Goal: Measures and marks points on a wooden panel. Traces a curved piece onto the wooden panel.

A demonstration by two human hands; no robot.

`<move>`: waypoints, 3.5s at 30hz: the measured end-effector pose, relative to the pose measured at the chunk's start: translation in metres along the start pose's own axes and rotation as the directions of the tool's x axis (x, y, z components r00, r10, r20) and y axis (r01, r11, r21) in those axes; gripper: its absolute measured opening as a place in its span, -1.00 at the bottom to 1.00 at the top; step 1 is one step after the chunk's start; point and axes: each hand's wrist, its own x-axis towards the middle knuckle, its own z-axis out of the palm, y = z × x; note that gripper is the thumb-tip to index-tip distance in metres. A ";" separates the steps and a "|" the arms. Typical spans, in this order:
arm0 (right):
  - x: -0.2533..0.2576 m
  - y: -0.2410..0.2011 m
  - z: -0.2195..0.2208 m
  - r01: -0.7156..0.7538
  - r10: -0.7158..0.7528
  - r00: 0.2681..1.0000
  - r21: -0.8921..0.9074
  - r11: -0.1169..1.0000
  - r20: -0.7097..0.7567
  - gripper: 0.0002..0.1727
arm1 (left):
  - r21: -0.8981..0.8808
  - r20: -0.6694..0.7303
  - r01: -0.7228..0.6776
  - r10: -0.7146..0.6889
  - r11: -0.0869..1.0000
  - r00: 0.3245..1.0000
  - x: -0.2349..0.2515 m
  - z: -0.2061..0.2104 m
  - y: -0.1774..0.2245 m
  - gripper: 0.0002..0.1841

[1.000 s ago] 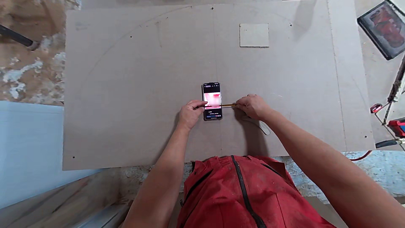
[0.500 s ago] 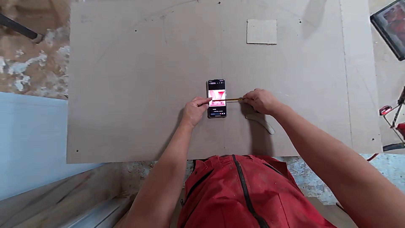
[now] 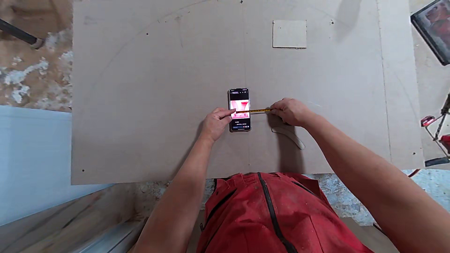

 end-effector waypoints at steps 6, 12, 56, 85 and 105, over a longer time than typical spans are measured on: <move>-0.003 -0.002 0.002 -0.011 0.011 1.000 -0.001 1.000 -0.019 -0.68 | 0.012 0.008 0.000 0.000 1.000 1.000 -0.001 0.000 0.001 -0.72; -0.003 -0.001 0.006 0.003 -0.004 0.999 -0.007 1.000 -0.050 -0.68 | 0.004 -0.001 -0.022 0.022 1.000 1.000 0.000 0.002 -0.004 -0.71; -0.002 0.002 -0.004 0.019 -0.018 1.000 -0.036 0.999 0.014 -0.68 | 0.162 0.064 -0.077 0.067 0.984 0.996 0.001 0.001 -0.002 -0.65; -0.004 0.004 0.004 0.063 -0.066 0.996 -0.051 0.997 -0.052 -0.68 | 0.168 0.062 -0.072 0.062 0.983 0.996 0.001 0.000 -0.002 -0.66; -0.004 0.003 0.005 0.065 -0.070 0.996 -0.076 0.995 -0.058 -0.70 | 0.147 0.045 -0.102 0.096 0.984 0.994 -0.002 0.004 -0.003 -0.65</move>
